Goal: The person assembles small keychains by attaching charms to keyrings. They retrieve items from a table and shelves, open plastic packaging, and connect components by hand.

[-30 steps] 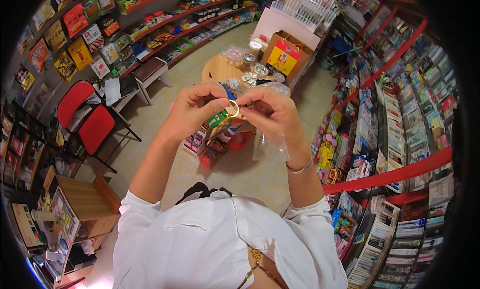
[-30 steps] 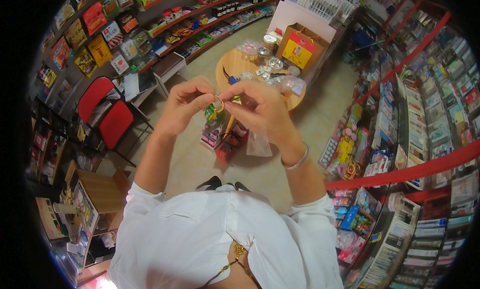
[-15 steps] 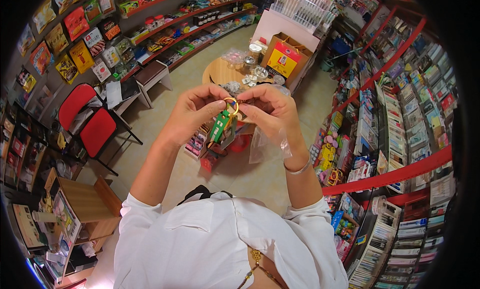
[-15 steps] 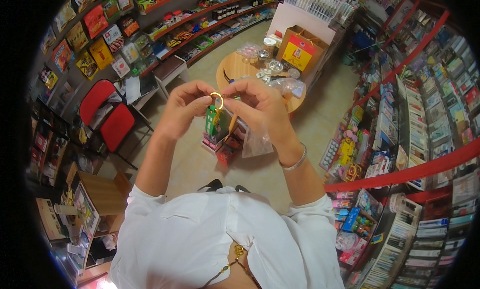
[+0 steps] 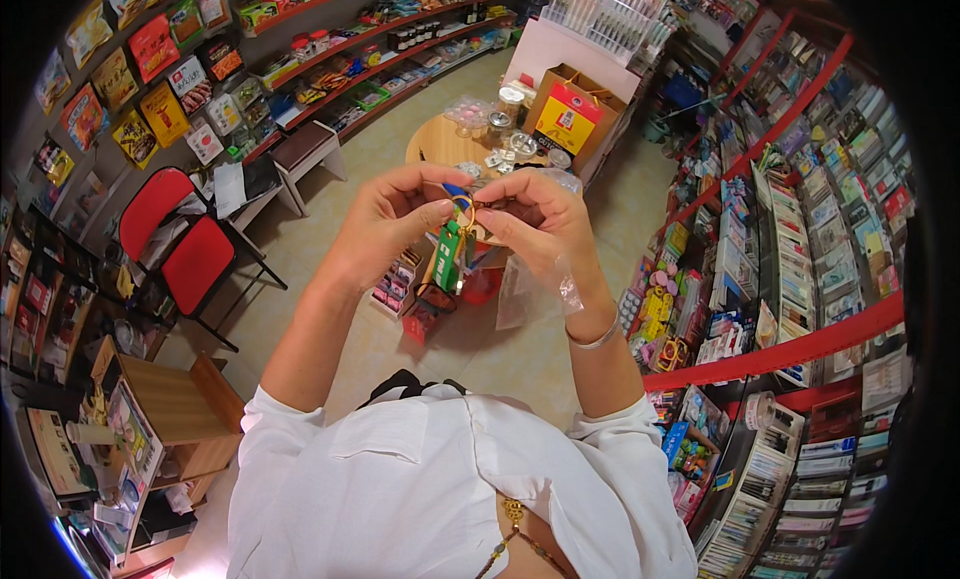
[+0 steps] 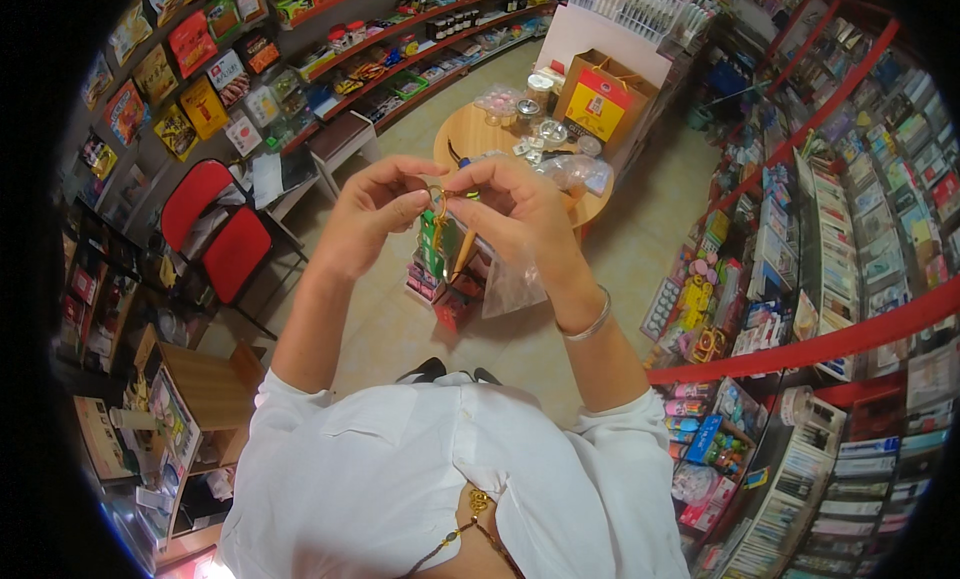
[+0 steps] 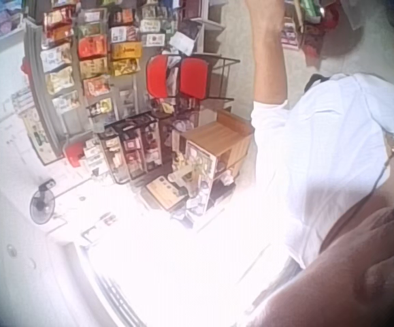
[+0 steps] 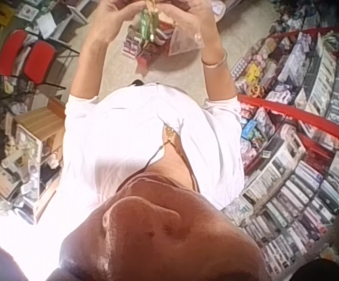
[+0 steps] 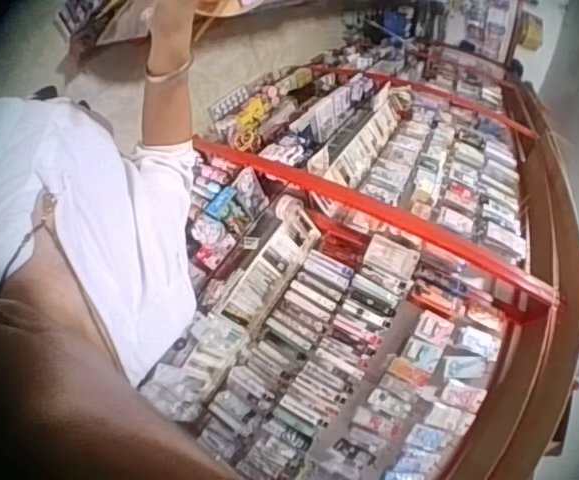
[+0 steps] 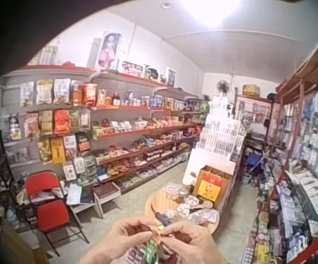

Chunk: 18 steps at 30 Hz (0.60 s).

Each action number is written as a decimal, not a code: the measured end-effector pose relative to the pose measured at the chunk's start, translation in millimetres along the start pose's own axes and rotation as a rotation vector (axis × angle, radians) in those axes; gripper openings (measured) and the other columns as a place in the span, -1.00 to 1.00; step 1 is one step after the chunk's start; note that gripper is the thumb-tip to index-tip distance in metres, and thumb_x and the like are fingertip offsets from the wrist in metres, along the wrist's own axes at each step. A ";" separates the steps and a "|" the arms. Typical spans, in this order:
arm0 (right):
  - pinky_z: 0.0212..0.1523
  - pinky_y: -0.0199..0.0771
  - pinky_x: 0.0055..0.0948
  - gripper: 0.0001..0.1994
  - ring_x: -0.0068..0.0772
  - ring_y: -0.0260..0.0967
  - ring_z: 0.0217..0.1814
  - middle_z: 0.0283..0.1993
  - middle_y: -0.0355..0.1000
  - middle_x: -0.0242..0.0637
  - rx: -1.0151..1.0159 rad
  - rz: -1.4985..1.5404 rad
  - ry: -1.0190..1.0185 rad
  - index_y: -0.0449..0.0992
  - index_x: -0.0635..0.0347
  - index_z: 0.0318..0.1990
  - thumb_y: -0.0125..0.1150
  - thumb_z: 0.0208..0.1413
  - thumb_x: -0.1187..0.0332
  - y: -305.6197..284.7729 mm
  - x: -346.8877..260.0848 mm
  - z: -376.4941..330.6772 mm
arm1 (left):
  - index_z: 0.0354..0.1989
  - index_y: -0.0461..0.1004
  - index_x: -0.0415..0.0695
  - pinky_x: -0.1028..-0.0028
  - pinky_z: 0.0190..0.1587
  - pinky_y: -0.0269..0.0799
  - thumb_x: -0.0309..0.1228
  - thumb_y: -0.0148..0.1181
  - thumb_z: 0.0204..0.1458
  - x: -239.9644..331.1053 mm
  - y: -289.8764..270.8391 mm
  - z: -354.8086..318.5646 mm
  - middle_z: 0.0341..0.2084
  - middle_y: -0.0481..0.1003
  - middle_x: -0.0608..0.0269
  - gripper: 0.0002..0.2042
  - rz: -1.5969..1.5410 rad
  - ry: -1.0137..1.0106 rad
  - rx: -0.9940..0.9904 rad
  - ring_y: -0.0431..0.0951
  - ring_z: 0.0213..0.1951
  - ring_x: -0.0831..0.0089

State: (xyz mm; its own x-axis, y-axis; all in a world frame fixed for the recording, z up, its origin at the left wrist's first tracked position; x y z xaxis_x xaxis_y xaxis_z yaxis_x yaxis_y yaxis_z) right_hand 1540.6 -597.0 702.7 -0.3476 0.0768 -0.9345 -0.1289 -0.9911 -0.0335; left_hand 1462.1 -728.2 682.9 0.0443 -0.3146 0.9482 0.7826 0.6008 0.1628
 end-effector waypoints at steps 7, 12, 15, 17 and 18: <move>-0.26 0.43 -0.72 -0.84 -0.71 0.42 -0.28 -0.26 0.49 -0.38 -0.046 -0.046 0.060 0.48 0.32 -0.17 0.21 0.07 0.57 3.6 0.3 4.2 | -0.24 0.52 -0.27 0.55 -0.32 0.41 -0.64 0.22 -0.02 16.6 -1.8 1.5 -0.43 0.52 0.30 -0.85 0.533 0.418 0.030 0.50 -0.37 0.59; -0.43 0.27 -0.81 -0.87 -0.84 0.32 -0.42 -0.32 0.44 -0.51 -0.017 -0.058 0.036 0.52 0.25 -0.23 0.26 0.04 0.53 1.9 1.8 5.6 | -0.31 0.50 -0.28 0.57 -0.31 0.42 -0.62 0.21 0.01 32.2 -3.0 -3.3 -0.45 0.52 0.30 -0.91 0.667 0.515 0.162 0.50 -0.37 0.61; -0.45 0.24 -0.81 -0.88 -0.86 0.30 -0.44 -0.32 0.42 -0.52 0.009 -0.107 -0.044 0.52 0.23 -0.24 0.26 0.04 0.53 0.7 5.2 6.3 | -0.29 0.49 -0.27 0.60 -0.28 0.42 -0.60 0.18 0.06 13.8 -12.5 1.4 -0.43 0.53 0.32 -0.93 0.254 0.268 0.213 0.49 -0.36 0.65; -0.44 0.25 -0.81 -0.88 -0.85 0.30 -0.43 -0.31 0.42 -0.52 0.013 -0.113 -0.025 0.52 0.24 -0.24 0.25 0.04 0.54 1.4 5.4 6.9 | -0.19 0.49 -0.26 0.62 -0.23 0.42 -0.58 0.11 0.11 9.1 -12.2 2.8 -0.40 0.54 0.33 -0.88 0.203 0.247 0.180 0.50 -0.32 0.67; -0.44 0.26 -0.81 -0.89 -0.85 0.31 -0.42 -0.31 0.42 -0.51 0.015 -0.115 -0.016 0.52 0.24 -0.24 0.25 0.05 0.54 1.6 5.6 7.7 | -0.18 0.50 -0.26 0.62 -0.22 0.42 -0.58 0.10 0.12 9.5 -10.1 2.4 -0.39 0.54 0.33 -0.87 0.193 0.235 0.178 0.50 -0.32 0.66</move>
Point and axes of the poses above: each hand's wrist, its own z-axis towards the middle knuckle, its own y-axis out of the palm, x = y × z, the point moved 7 cm from there along z, towards the middle knuckle
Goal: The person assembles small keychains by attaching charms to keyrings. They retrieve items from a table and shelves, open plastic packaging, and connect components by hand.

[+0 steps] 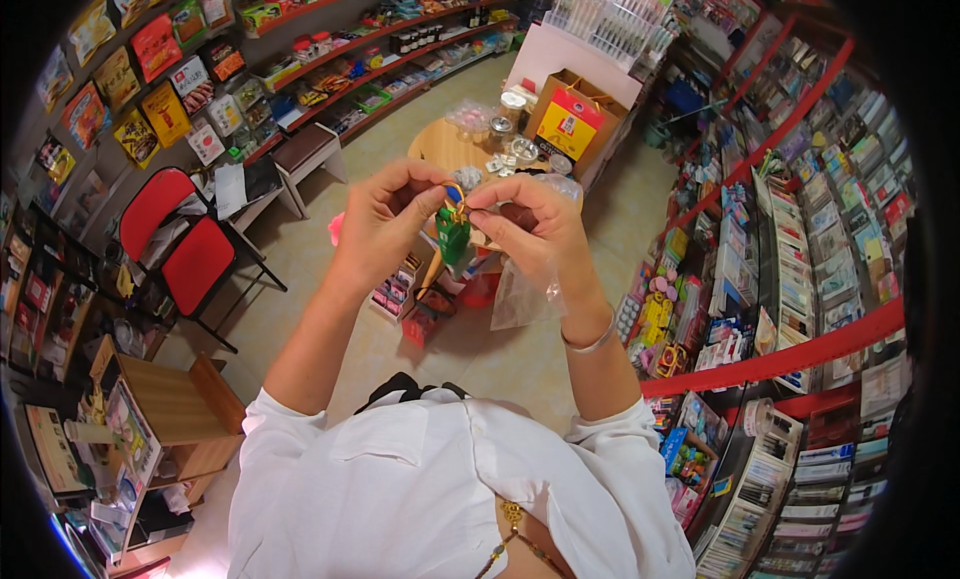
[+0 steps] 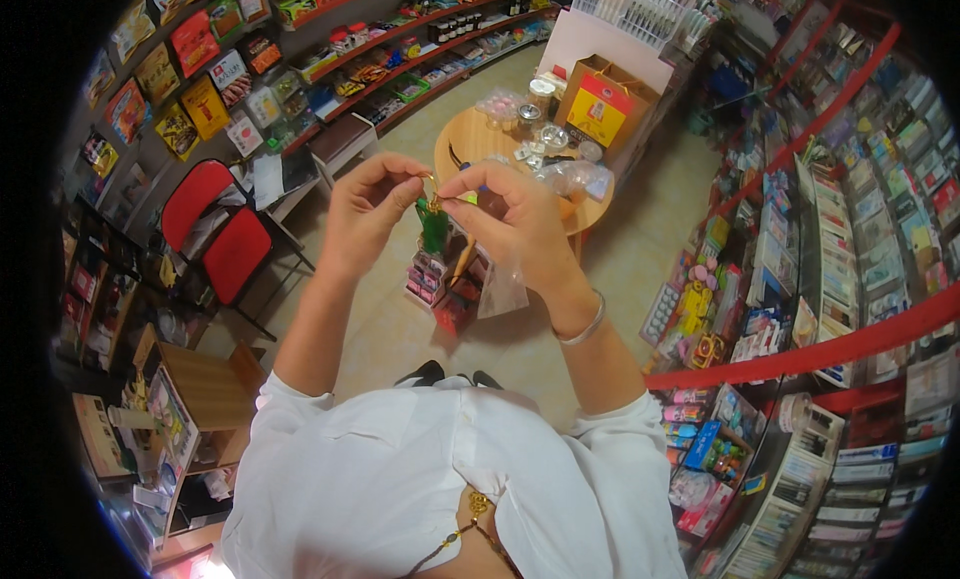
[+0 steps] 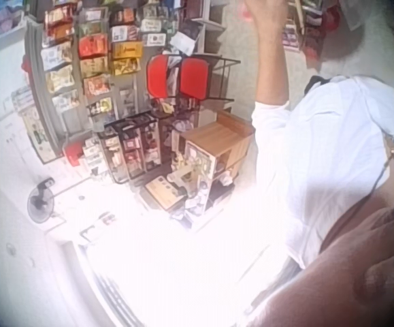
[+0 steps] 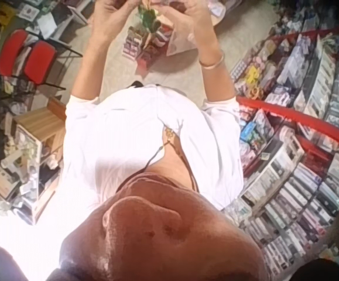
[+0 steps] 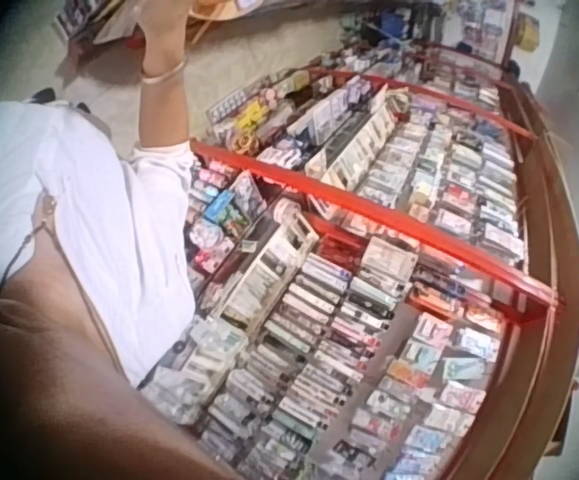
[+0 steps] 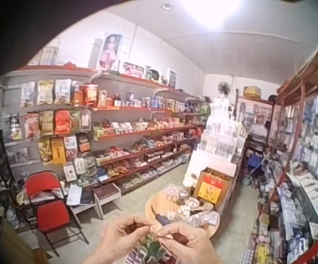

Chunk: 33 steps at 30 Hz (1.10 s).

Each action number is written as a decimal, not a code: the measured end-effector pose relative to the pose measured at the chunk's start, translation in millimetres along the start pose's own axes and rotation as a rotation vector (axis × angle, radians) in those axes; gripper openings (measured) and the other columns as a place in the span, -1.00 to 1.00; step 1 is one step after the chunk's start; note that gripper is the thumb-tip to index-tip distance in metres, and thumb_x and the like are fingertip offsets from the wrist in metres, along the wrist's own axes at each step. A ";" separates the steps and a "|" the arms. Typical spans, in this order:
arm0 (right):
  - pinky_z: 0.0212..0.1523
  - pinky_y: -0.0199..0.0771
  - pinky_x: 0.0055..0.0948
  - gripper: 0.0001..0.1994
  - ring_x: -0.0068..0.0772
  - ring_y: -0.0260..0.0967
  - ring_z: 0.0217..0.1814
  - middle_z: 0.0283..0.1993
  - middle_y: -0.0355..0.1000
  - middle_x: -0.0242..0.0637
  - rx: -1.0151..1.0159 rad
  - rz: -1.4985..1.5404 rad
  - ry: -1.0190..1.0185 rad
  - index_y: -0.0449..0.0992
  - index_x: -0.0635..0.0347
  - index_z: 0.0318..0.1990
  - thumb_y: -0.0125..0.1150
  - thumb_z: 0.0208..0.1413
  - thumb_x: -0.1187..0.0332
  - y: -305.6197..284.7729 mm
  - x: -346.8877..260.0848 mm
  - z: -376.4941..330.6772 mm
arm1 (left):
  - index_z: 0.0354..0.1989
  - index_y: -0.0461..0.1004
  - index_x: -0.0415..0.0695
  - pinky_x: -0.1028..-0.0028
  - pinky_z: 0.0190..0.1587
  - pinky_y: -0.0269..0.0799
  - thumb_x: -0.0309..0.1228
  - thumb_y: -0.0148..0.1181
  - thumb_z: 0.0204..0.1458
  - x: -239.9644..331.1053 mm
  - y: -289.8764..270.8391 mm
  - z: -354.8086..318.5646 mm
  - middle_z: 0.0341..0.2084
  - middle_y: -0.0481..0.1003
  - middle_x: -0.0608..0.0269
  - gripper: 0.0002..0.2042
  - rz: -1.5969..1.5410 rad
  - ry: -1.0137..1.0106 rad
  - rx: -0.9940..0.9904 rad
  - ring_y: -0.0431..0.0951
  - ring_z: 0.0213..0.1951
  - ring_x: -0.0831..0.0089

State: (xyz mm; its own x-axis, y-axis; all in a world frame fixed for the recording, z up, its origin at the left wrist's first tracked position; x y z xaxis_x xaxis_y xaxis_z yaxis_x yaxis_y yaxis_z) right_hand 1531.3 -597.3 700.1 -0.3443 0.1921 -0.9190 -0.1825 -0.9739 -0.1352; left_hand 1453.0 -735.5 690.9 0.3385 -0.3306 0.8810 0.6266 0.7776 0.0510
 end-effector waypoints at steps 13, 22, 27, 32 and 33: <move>-0.29 0.35 -0.75 -0.87 -0.78 0.35 -0.33 -0.31 0.47 -0.48 0.035 0.082 0.028 0.52 0.30 -0.19 0.21 0.09 0.53 -1.9 -0.3 4.8 | -0.22 0.50 -0.28 0.65 -0.25 0.42 -0.56 0.14 0.11 -5.5 1.4 0.3 -0.34 0.53 0.33 -0.90 -0.050 -0.040 -0.024 0.49 -0.30 0.66; -0.36 0.30 -0.79 -0.89 -0.82 0.32 -0.37 -0.31 0.44 -0.51 0.007 0.058 0.027 0.52 0.27 -0.23 0.22 0.07 0.55 1.2 -1.3 2.7 | -0.25 0.45 -0.25 0.66 -0.29 0.38 -0.50 0.13 0.14 -1.6 0.6 -2.1 -0.40 0.49 0.38 -0.91 -0.050 -0.120 -0.023 0.46 -0.34 0.68; -0.47 0.21 -0.79 -0.88 -0.82 0.30 -0.39 -0.29 0.43 -0.50 0.000 -0.008 -0.081 0.52 0.24 -0.24 0.21 0.05 0.58 -0.3 -0.2 -1.4 | -0.22 0.40 -0.22 0.63 -0.21 0.38 -0.51 0.07 0.16 -4.8 1.9 -5.6 -0.36 0.47 0.38 -0.93 -0.121 -0.079 -0.079 0.44 -0.29 0.68; -0.53 0.17 -0.76 -0.86 -0.78 0.27 -0.43 -0.28 0.45 -0.44 -0.020 -0.106 -0.301 0.53 0.23 -0.27 0.19 0.01 0.63 3.2 -16.1 -4.1 | -0.20 0.39 -0.20 0.60 -0.17 0.39 -0.55 0.01 0.18 2.0 3.3 -8.9 -0.29 0.46 0.36 -0.93 -0.149 0.031 -0.114 0.44 -0.25 0.65; -0.54 0.16 -0.76 -0.86 -0.78 0.27 -0.43 -0.28 0.45 -0.43 -0.025 -0.112 -0.315 0.54 0.23 -0.28 0.19 0.01 0.64 3.9 -18.2 -4.6 | -0.20 0.39 -0.20 0.60 -0.17 0.40 -0.56 0.00 0.18 3.2 3.2 -9.3 -0.29 0.45 0.35 -0.93 -0.151 0.038 -0.114 0.44 -0.25 0.65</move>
State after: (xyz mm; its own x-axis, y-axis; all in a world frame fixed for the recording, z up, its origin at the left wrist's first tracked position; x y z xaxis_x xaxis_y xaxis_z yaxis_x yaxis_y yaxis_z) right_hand 1541.0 -605.2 714.6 -0.5915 0.3227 -0.7389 -0.2142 -0.9464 -0.2418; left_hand 1462.6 -739.1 689.5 0.2592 -0.4607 0.8488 0.7471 0.6526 0.1261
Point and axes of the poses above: each hand's wrist, its own z-axis towards the middle knuckle, its own y-axis out of the palm, x = y × z, the point moved 7 cm from there along z, towards the middle knuckle
